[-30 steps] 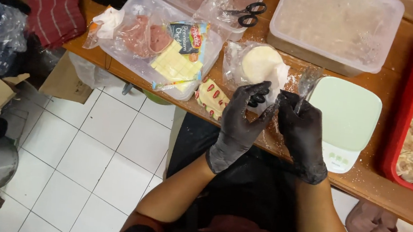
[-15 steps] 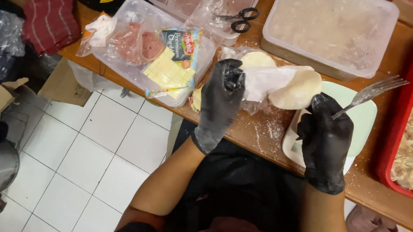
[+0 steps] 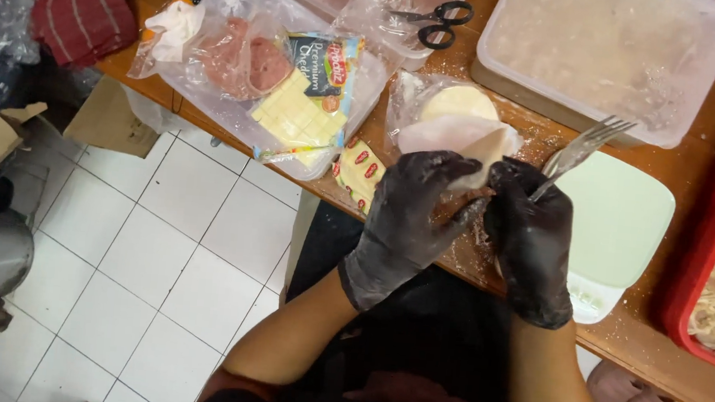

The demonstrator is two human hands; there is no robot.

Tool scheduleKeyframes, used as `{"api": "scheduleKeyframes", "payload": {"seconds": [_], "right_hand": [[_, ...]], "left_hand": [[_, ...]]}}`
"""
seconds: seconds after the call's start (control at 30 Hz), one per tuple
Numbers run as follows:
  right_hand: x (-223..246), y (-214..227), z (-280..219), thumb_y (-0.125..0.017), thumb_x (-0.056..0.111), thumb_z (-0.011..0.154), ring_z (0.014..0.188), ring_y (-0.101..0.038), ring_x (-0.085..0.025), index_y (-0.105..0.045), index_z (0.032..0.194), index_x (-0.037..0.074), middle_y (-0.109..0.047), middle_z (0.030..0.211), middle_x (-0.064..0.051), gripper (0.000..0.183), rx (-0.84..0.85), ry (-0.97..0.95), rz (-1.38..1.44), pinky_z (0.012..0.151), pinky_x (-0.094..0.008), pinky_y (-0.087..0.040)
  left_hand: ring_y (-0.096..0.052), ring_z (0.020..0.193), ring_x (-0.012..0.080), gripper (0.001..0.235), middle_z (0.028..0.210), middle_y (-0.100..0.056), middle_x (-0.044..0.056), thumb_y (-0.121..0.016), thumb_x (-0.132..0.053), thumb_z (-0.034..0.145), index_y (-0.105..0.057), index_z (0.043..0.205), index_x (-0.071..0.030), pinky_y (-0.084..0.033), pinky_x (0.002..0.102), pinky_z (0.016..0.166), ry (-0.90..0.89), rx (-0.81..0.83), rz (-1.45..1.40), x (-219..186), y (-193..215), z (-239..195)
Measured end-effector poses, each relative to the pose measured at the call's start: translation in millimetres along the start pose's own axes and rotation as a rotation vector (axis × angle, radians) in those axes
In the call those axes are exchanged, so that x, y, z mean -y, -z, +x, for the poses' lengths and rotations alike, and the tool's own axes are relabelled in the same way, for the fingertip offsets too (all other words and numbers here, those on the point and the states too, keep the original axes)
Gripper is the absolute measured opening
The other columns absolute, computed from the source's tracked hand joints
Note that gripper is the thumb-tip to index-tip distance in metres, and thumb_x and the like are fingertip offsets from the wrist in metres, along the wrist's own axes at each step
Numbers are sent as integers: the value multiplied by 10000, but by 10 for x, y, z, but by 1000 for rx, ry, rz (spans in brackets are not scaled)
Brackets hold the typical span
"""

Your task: The person places a round dough wrapper on a digital scale, adds a portion of filling with a fork, and folds the wrapper to enclose the filling. The process is repeated for multiple units, which are placed on a red tray.

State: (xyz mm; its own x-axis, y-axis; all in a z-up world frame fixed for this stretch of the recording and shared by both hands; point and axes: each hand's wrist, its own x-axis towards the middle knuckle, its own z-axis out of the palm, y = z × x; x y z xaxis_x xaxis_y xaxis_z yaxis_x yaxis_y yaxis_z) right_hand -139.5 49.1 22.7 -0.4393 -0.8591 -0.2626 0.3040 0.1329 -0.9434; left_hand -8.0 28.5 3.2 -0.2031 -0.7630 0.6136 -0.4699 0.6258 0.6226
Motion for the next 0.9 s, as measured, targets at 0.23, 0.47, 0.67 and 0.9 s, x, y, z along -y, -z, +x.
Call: {"api": "scheduleKeyframes", "payload": {"seconds": [0.23, 0.47, 0.67, 0.9], "right_hand": [[-44, -44, 48, -682, 41, 910, 374, -421, -73, -654, 969, -67, -475, 543, -68, 126, 46, -11, -112, 340, -213, -322], [72, -87, 9, -716, 65, 879, 389, -420, -55, -668, 993, -60, -488, 523, -59, 176, 94, 33, -229, 359, -199, -334], [73, -10, 74, -703, 60, 913, 402, -433, -65, -666, 1049, -58, -486, 544, -57, 183, 68, 99, -261, 378, -195, -336], [246, 131, 85, -692, 68, 917, 405, -485, -94, -669, 1022, 6, -492, 554, -59, 124, 5, 101, -246, 403, -190, -394]], "left_hand": [[-663, 985, 279, 257, 1028, -654, 39, -736, -150, 852, -668, 1101, -150, -560, 384, 850, 124, -65, -146, 50, 19, 27], [-677, 883, 314, 127, 912, -668, 74, -707, -113, 866, -679, 990, -114, -578, 396, 775, 185, -109, -201, 35, 64, 78], [-685, 860, 300, 96, 906, -672, 128, -649, -38, 875, -633, 967, -61, -572, 420, 815, 351, -95, -410, 109, 164, 149], [-665, 1018, 263, 213, 1053, -685, 127, -591, -138, 961, -625, 1150, -47, -522, 418, 926, 816, -256, -1162, 673, -304, -149]]}}
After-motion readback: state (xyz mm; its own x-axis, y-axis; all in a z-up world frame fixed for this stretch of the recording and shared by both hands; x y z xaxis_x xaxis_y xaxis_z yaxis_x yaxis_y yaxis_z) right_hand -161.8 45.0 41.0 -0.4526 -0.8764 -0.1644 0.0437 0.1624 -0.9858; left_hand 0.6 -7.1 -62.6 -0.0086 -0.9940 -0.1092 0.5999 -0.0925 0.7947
